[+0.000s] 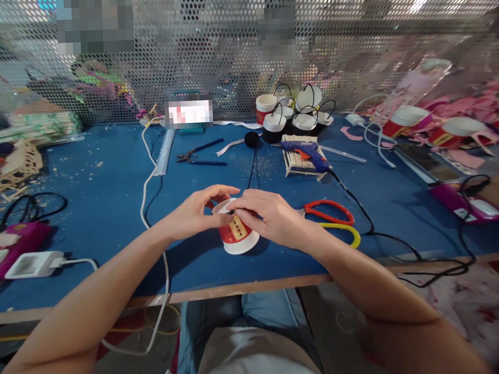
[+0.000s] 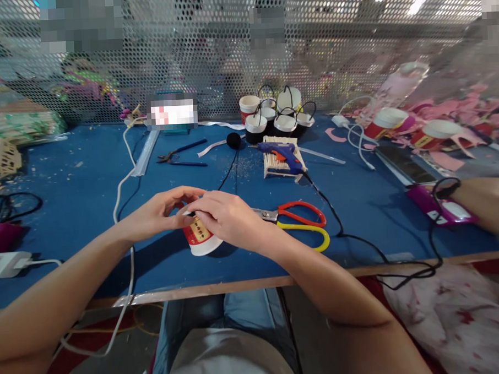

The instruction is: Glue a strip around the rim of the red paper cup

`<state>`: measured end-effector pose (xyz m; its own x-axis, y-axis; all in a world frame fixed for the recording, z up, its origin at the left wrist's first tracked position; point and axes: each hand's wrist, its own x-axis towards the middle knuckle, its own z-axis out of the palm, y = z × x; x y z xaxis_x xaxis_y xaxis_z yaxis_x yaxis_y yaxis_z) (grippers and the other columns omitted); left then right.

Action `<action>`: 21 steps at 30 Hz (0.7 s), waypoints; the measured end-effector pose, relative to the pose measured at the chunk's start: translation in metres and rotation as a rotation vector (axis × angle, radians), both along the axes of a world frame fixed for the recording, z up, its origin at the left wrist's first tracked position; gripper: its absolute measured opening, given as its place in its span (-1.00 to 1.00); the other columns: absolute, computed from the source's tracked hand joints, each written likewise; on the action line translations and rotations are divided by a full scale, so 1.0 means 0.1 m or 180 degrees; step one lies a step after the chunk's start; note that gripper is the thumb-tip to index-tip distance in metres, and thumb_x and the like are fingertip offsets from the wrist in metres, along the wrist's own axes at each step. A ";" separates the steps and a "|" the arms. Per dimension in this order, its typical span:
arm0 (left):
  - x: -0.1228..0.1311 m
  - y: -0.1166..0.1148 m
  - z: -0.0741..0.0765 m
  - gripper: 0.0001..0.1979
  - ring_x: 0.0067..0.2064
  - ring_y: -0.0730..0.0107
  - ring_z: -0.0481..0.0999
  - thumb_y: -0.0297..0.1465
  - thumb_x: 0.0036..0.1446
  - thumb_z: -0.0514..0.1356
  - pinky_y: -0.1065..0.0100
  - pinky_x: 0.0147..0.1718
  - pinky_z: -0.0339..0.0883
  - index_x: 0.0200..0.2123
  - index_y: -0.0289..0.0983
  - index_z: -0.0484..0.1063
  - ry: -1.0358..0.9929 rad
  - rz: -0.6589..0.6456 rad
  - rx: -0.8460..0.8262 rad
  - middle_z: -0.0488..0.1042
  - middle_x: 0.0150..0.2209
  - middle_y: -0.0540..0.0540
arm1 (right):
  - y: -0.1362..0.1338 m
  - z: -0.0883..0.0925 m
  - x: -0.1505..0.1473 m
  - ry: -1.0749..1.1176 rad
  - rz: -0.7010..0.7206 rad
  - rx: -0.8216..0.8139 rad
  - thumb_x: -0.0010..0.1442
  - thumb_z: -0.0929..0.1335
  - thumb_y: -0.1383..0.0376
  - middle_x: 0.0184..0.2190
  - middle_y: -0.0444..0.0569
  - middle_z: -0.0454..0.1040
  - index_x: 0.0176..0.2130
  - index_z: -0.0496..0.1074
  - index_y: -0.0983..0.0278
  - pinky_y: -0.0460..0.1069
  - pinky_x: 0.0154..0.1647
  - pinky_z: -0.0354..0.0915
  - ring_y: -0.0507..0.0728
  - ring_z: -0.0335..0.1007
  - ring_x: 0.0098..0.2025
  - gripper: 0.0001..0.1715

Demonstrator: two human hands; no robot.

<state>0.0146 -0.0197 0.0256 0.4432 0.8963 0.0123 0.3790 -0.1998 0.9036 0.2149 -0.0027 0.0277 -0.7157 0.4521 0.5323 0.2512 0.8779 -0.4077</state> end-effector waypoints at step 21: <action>-0.08 0.11 -0.21 -0.48 0.07 0.21 0.35 -0.37 0.07 0.22 0.18 0.04 0.28 0.12 -0.15 0.24 0.0212 0.0681 0.1309 0.25 0.06 -0.15 | 0.58 0.53 0.72 0.0011 -0.2544 -0.0697 0.25 0.18 0.21 -0.56 -0.04 0.46 -0.22 0.47 0.31 -0.05 -0.49 0.25 0.04 0.34 -0.57 -0.65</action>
